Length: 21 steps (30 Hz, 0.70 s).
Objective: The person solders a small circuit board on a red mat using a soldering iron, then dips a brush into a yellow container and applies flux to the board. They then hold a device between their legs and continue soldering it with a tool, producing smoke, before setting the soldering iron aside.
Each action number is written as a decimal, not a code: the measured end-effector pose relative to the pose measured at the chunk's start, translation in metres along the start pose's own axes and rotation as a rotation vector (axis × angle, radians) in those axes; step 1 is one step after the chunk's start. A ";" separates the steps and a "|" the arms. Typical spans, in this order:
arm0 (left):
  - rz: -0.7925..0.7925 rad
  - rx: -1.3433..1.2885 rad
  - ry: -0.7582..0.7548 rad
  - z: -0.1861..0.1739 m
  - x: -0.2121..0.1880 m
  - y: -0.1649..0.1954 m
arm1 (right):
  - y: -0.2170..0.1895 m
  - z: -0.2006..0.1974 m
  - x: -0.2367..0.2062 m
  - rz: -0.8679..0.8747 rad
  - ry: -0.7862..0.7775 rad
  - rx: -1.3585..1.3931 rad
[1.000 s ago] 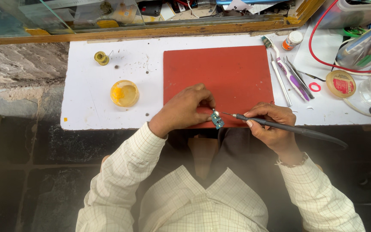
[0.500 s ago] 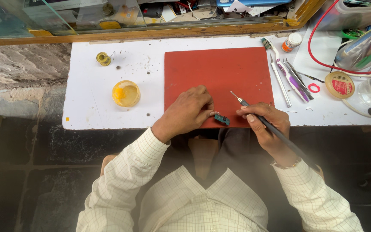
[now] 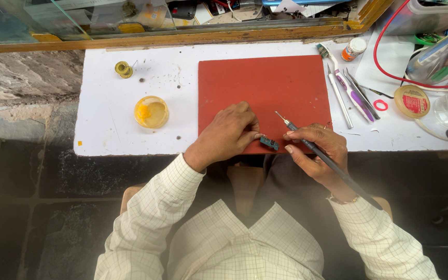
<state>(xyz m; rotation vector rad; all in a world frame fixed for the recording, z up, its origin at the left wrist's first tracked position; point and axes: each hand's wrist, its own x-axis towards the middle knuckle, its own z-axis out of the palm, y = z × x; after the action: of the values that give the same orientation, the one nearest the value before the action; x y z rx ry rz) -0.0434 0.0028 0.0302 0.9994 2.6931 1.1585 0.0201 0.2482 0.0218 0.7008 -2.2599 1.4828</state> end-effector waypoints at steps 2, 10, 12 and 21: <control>-0.001 0.000 0.002 0.001 0.001 0.000 | 0.000 0.000 0.000 -0.003 -0.004 -0.008; 0.011 0.003 0.033 0.005 -0.003 0.001 | 0.005 0.003 -0.001 -0.058 -0.036 -0.056; 0.002 0.015 0.051 0.006 -0.005 0.004 | 0.006 0.003 -0.001 -0.054 -0.042 -0.051; -0.007 0.043 0.181 0.005 -0.017 0.019 | -0.001 0.006 0.000 -0.016 -0.019 -0.058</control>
<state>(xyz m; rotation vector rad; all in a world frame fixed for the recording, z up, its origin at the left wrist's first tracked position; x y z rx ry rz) -0.0183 0.0061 0.0354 0.9328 2.8689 1.2519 0.0206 0.2420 0.0199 0.7165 -2.2959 1.4028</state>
